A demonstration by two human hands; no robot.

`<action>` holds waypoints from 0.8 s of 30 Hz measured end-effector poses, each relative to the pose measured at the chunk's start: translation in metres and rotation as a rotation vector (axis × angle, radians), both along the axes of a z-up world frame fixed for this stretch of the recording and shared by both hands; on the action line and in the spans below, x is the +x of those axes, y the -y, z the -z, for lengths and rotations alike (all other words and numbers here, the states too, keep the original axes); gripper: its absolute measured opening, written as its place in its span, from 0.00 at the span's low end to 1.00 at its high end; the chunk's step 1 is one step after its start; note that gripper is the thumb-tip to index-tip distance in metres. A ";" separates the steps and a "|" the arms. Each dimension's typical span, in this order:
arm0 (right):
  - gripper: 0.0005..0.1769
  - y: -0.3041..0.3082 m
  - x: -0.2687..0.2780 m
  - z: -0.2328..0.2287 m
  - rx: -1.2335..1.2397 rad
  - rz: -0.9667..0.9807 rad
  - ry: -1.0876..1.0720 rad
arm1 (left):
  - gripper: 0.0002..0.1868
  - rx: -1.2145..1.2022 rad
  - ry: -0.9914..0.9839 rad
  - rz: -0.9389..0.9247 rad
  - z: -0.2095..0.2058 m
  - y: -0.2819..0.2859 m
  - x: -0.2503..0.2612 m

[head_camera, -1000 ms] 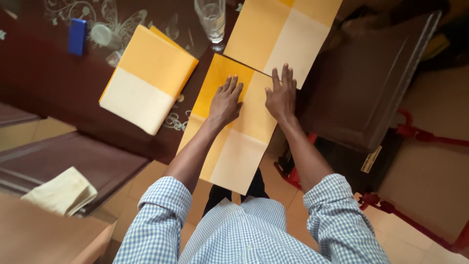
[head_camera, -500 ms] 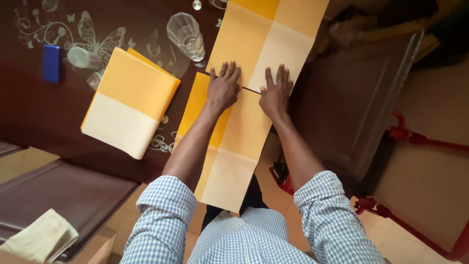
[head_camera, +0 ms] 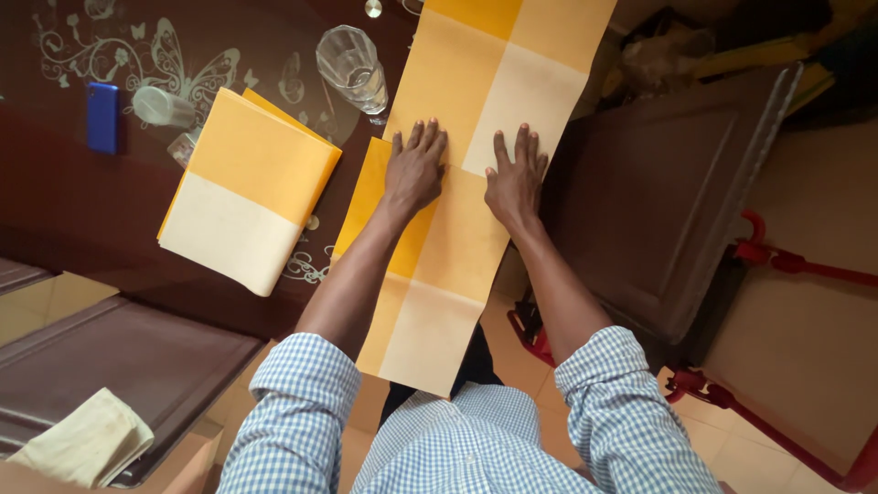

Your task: Clean the table surface with a cloth and reorganize items on it.

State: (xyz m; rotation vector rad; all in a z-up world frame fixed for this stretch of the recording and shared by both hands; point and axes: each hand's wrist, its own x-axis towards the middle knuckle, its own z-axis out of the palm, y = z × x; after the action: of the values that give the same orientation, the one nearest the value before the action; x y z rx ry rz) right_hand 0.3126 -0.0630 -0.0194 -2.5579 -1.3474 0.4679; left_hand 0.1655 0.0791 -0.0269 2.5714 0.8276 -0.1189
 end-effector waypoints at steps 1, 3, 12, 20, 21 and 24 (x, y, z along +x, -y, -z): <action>0.37 0.001 0.000 0.000 0.000 0.001 0.001 | 0.34 0.000 0.001 0.001 0.000 0.000 -0.001; 0.38 0.002 -0.001 -0.001 0.025 0.002 -0.031 | 0.37 0.017 0.008 -0.021 0.000 0.000 -0.005; 0.39 0.006 -0.016 -0.002 -0.002 -0.079 0.019 | 0.41 0.080 0.042 -0.003 -0.004 0.007 -0.026; 0.40 0.009 -0.021 -0.004 -0.002 -0.124 0.021 | 0.41 0.075 0.037 0.000 -0.001 0.006 -0.030; 0.39 0.010 -0.022 -0.004 -0.003 -0.127 0.020 | 0.41 0.058 0.014 0.003 -0.003 0.006 -0.031; 0.39 0.008 -0.024 -0.004 -0.017 -0.124 0.018 | 0.42 0.050 0.056 -0.001 0.004 0.005 -0.035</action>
State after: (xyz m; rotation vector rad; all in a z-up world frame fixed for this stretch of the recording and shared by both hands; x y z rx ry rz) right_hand 0.2885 -0.0713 -0.0152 -2.5080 -1.5211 0.4804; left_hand 0.1309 0.0740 -0.0308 2.6085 0.8208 -0.0267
